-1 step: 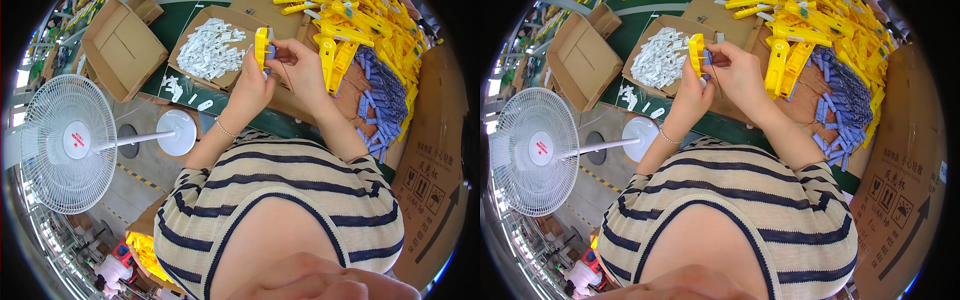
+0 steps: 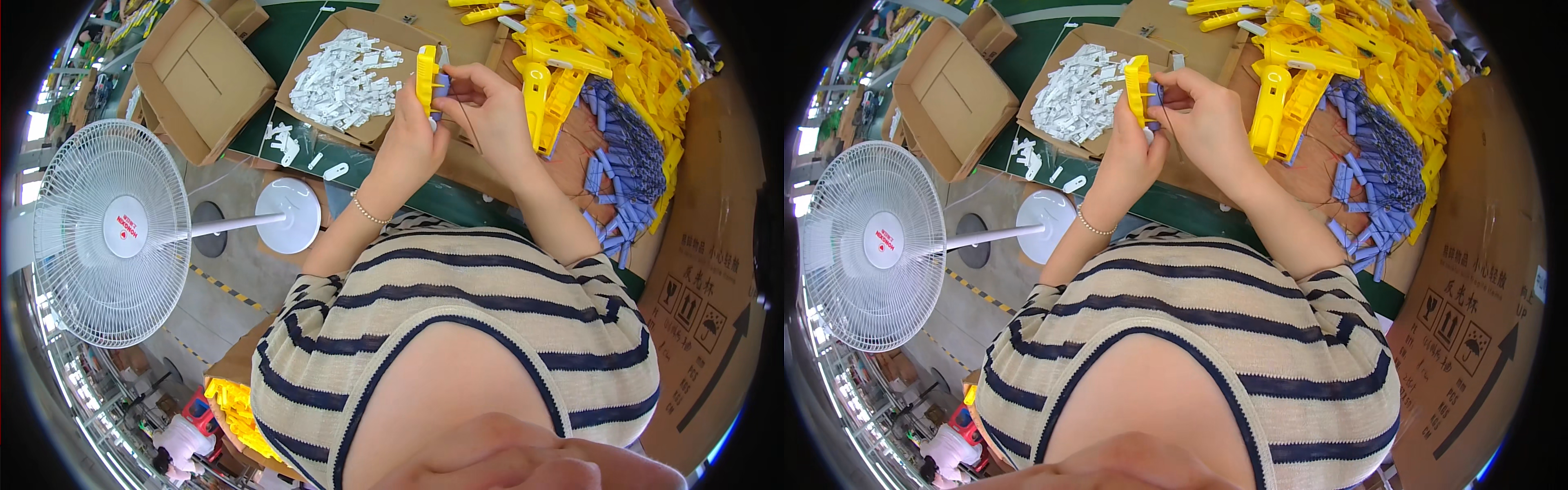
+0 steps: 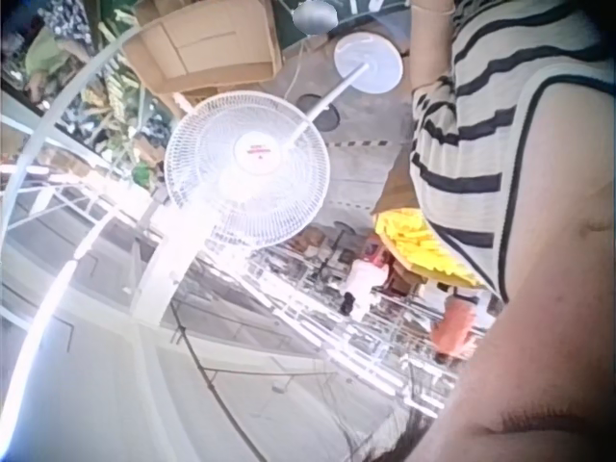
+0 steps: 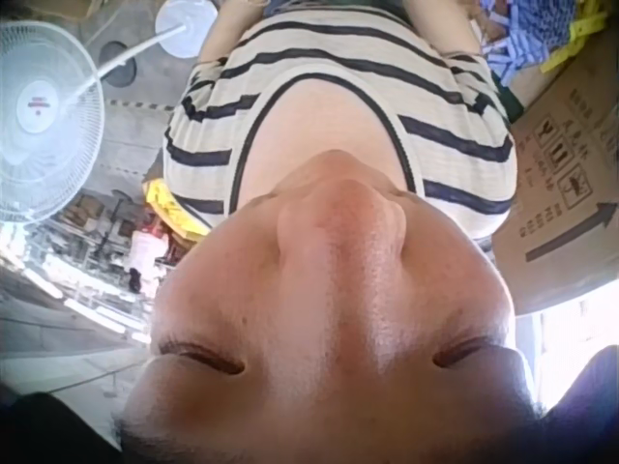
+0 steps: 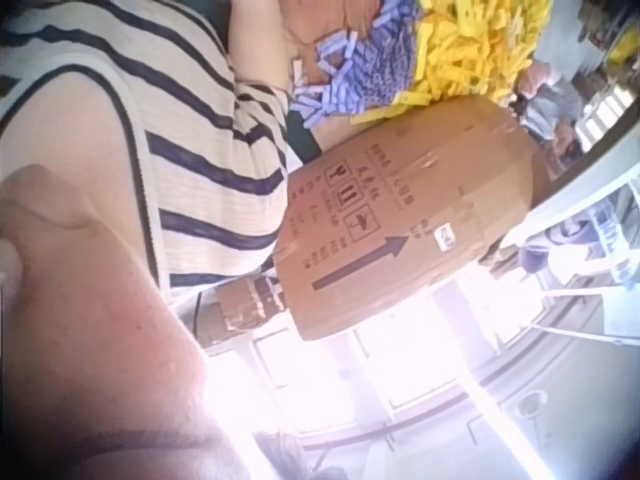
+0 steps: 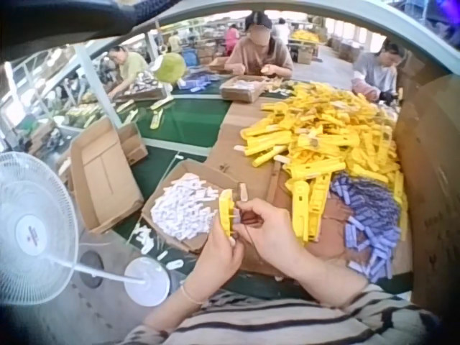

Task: The person assembles flashlights by fitting batteries and switch components into plastic casings by hand.

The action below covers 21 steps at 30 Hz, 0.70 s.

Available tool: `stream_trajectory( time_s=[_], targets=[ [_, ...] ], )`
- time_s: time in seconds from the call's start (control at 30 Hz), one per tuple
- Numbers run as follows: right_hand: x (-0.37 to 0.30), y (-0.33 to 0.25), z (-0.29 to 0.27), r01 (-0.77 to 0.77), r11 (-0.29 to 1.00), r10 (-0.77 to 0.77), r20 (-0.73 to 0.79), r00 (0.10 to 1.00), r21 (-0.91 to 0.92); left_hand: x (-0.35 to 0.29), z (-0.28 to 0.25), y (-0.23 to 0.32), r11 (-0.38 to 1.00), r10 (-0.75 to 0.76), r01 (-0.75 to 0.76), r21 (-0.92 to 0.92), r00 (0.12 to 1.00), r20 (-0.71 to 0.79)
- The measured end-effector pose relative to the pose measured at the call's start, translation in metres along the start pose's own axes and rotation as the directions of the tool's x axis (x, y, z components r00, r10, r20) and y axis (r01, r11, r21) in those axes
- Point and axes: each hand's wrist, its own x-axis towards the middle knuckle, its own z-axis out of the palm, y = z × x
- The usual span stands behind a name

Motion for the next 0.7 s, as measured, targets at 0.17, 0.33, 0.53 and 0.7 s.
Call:
stream_trajectory(
  time_s=[0.17,0.33,0.53,0.7],
  targets=[
    [0.006,-0.001,0.015,-0.06,0.962,0.071,-0.035,0.997,0.266,0.001,-0.013,-0.002,0.999,-0.024,0.021,-0.048,0.998,-0.052],
    [0.01,-0.013,0.026,-0.025,0.882,0.069,-0.077,0.995,0.471,0.0,-0.023,0.002,0.989,-0.065,0.061,-0.131,0.998,-0.027],
    [0.009,-0.023,0.027,-0.034,0.99,0.044,-0.074,0.996,0.14,-0.001,-0.018,-0.006,0.997,0.059,-0.067,-0.044,0.985,-0.164],
    [0.012,-0.024,0.034,-0.018,1.0,0.021,-0.114,0.993,0.022,0.001,-0.019,-0.01,0.996,0.089,-0.084,0.043,0.984,-0.156]
  ],
)
